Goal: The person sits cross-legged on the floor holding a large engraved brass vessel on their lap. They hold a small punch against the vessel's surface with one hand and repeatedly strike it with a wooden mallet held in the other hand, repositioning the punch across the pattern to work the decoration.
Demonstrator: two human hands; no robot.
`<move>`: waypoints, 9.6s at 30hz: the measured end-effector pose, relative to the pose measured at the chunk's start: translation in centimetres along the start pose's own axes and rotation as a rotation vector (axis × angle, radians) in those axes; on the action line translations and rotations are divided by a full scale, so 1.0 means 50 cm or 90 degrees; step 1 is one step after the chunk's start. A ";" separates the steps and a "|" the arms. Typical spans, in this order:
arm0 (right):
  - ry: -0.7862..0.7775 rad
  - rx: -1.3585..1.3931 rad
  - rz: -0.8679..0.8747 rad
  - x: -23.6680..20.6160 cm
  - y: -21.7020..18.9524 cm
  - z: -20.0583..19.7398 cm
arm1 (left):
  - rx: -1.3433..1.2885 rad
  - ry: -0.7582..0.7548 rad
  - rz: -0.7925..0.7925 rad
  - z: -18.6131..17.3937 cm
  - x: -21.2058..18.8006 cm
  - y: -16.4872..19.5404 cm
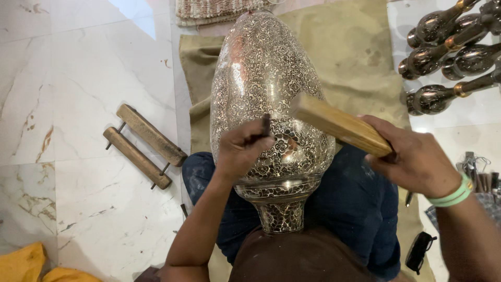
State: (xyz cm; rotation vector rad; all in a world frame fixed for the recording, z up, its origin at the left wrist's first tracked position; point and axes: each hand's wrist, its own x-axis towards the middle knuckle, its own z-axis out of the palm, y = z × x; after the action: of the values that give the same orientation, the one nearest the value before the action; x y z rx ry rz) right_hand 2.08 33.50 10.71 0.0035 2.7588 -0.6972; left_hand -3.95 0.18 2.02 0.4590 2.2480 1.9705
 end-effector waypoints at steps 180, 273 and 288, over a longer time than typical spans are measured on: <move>0.254 0.854 -0.036 -0.034 0.032 0.193 | 0.145 -0.488 0.086 -0.025 0.168 0.060; 0.336 0.227 0.069 -0.101 -0.011 0.291 | 0.187 -0.601 0.150 -0.007 0.210 0.100; 0.304 0.583 0.105 -0.107 0.024 0.318 | 0.170 -0.637 0.087 0.003 0.227 0.083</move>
State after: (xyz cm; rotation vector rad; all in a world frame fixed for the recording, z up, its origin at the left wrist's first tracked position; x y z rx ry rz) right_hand 11.78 27.56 -1.66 0.6468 2.4980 -2.0350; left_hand -14.06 4.19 7.34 1.2941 1.7881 1.0417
